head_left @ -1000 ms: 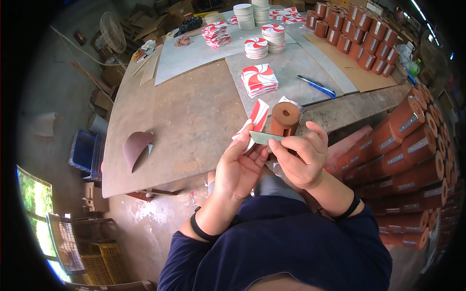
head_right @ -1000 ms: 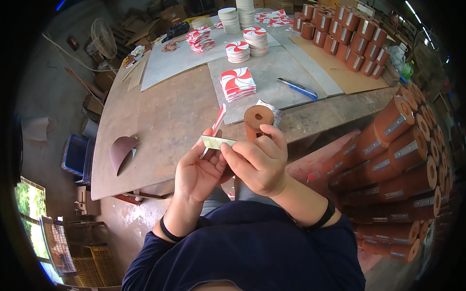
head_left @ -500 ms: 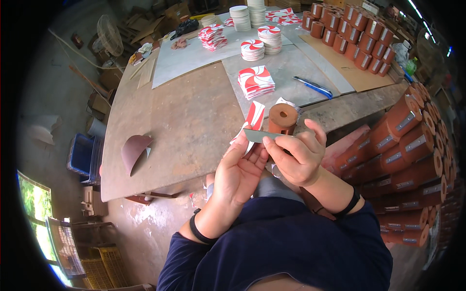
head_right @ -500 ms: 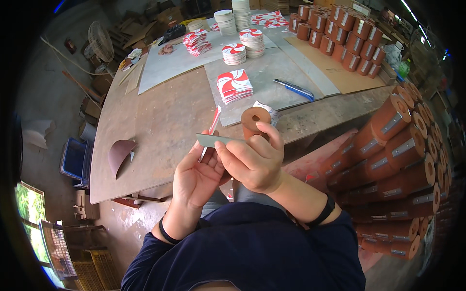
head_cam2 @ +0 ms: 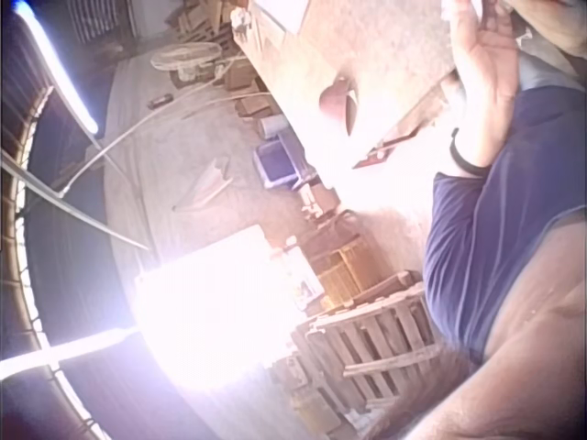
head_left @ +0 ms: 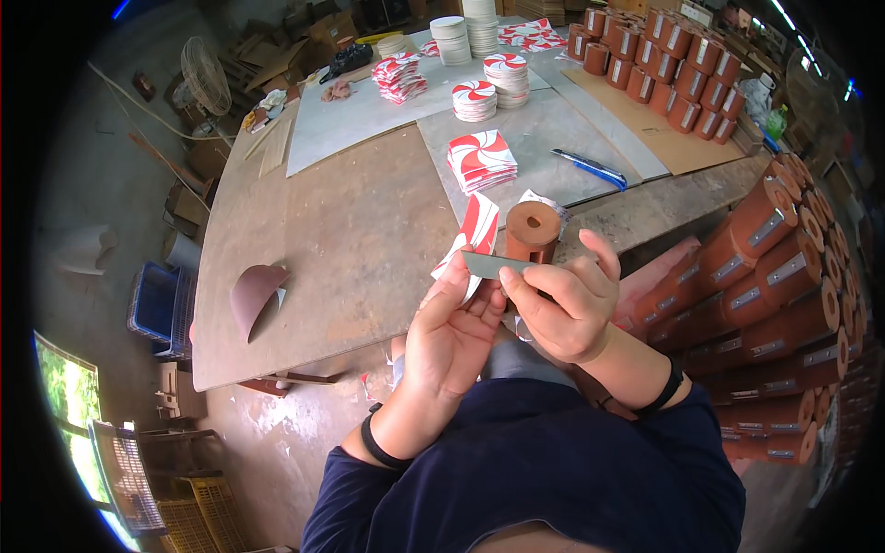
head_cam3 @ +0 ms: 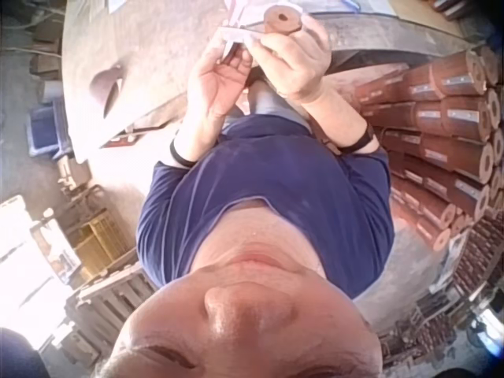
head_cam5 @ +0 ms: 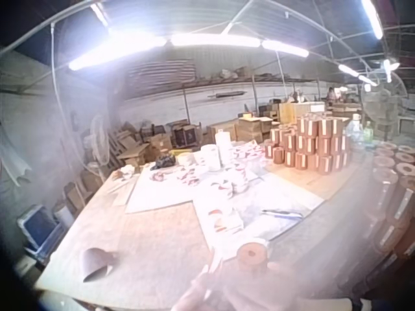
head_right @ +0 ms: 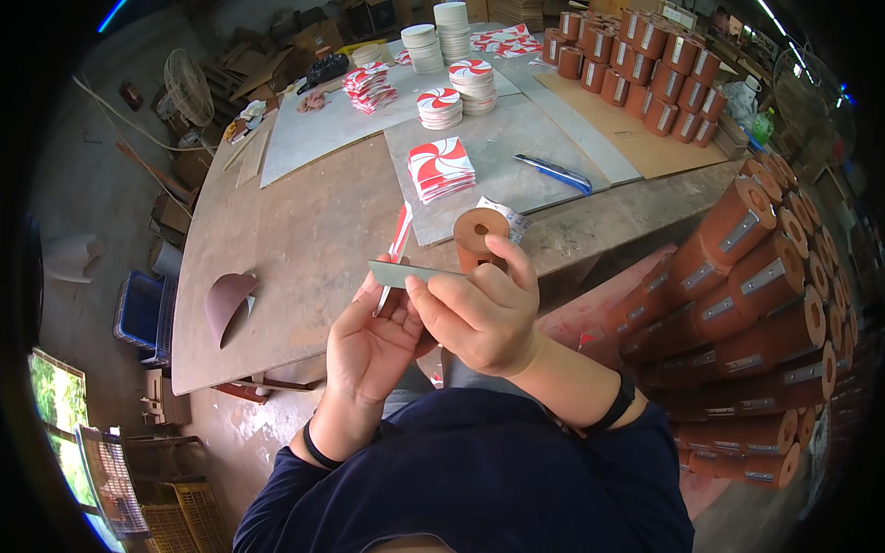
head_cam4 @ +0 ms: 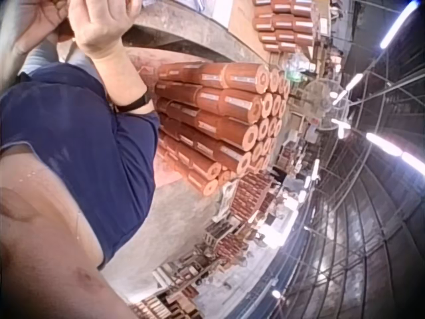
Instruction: Applying circular peppermint-style labels to cylindrical components using a small flat tool.
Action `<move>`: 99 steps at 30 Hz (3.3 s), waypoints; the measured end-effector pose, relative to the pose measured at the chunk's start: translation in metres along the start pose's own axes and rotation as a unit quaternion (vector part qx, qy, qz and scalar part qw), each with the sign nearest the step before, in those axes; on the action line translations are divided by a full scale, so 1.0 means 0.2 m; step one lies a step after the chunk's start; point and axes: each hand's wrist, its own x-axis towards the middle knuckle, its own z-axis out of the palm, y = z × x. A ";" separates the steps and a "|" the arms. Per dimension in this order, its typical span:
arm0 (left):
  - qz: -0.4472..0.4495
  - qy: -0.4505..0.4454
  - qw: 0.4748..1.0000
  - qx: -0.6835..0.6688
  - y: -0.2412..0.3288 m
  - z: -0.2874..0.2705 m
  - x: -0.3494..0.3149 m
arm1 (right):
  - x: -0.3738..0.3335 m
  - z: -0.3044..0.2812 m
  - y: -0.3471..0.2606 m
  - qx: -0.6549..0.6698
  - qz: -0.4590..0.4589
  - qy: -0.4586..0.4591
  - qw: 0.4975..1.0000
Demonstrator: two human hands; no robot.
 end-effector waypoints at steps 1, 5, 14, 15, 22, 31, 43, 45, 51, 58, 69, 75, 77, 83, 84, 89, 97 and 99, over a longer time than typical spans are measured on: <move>0.000 0.000 1.000 0.000 0.00 0.00 0.00 | 0.00 0.00 0.01 0.000 0.000 -0.001 1.000; -0.002 -0.006 1.000 0.005 0.00 -0.01 0.00 | 0.00 0.00 0.02 0.002 0.000 -0.005 1.000; 0.003 -0.007 1.000 0.022 0.00 0.00 -0.01 | 0.03 0.01 0.04 0.001 0.007 0.013 1.000; 0.004 -0.008 1.000 0.021 0.00 0.00 -0.01 | 0.03 0.01 0.04 0.001 0.006 0.013 1.000; 0.005 -0.029 0.999 0.013 0.00 -0.03 -0.01 | 0.03 -0.01 0.04 0.041 0.032 -0.007 0.999; 0.009 -0.042 0.999 0.000 0.01 -0.04 -0.01 | 0.04 -0.01 0.05 0.058 0.050 -0.015 0.997; 0.005 -0.055 0.998 -0.006 0.02 -0.06 0.00 | 0.06 -0.02 0.06 0.073 0.075 -0.013 0.994; 0.005 -0.063 0.998 0.002 0.03 -0.06 0.00 | 0.06 -0.03 0.06 0.076 0.079 -0.017 0.994; 0.017 -0.075 0.995 0.065 0.05 -0.09 0.00 | 0.06 -0.05 0.07 0.107 0.089 -0.027 0.990; 0.025 -0.090 0.993 0.079 0.05 -0.10 0.01 | 0.06 -0.06 0.06 0.106 0.084 -0.022 0.991; 0.015 -0.148 0.988 0.039 0.05 -0.13 0.01 | 0.07 -0.06 0.06 0.092 0.083 -0.018 0.992; 0.016 -0.162 0.984 0.069 0.06 -0.14 0.01 | 0.07 -0.07 0.07 0.108 0.100 -0.024 0.989; 0.014 -0.179 0.980 0.080 0.07 -0.15 0.01 | 0.07 -0.08 0.07 0.107 0.107 -0.027 0.988; 0.001 -0.215 0.973 0.084 0.08 -0.16 0.02 | 0.07 -0.09 0.08 0.116 0.128 -0.025 0.985; -0.006 -0.223 0.972 0.077 0.09 -0.16 0.02 | 0.06 -0.09 0.08 0.116 0.128 -0.025 0.985; -0.028 -0.194 0.977 0.083 0.09 -0.16 0.03 | 0.05 -0.07 0.09 0.064 0.106 -0.008 0.992; -0.046 -0.221 0.973 0.051 0.11 -0.15 0.03 | 0.06 -0.10 0.08 0.091 0.106 -0.026 0.990; -0.039 -0.182 0.982 0.041 0.10 -0.09 0.02 | 0.05 -0.11 0.07 0.074 0.102 -0.031 0.992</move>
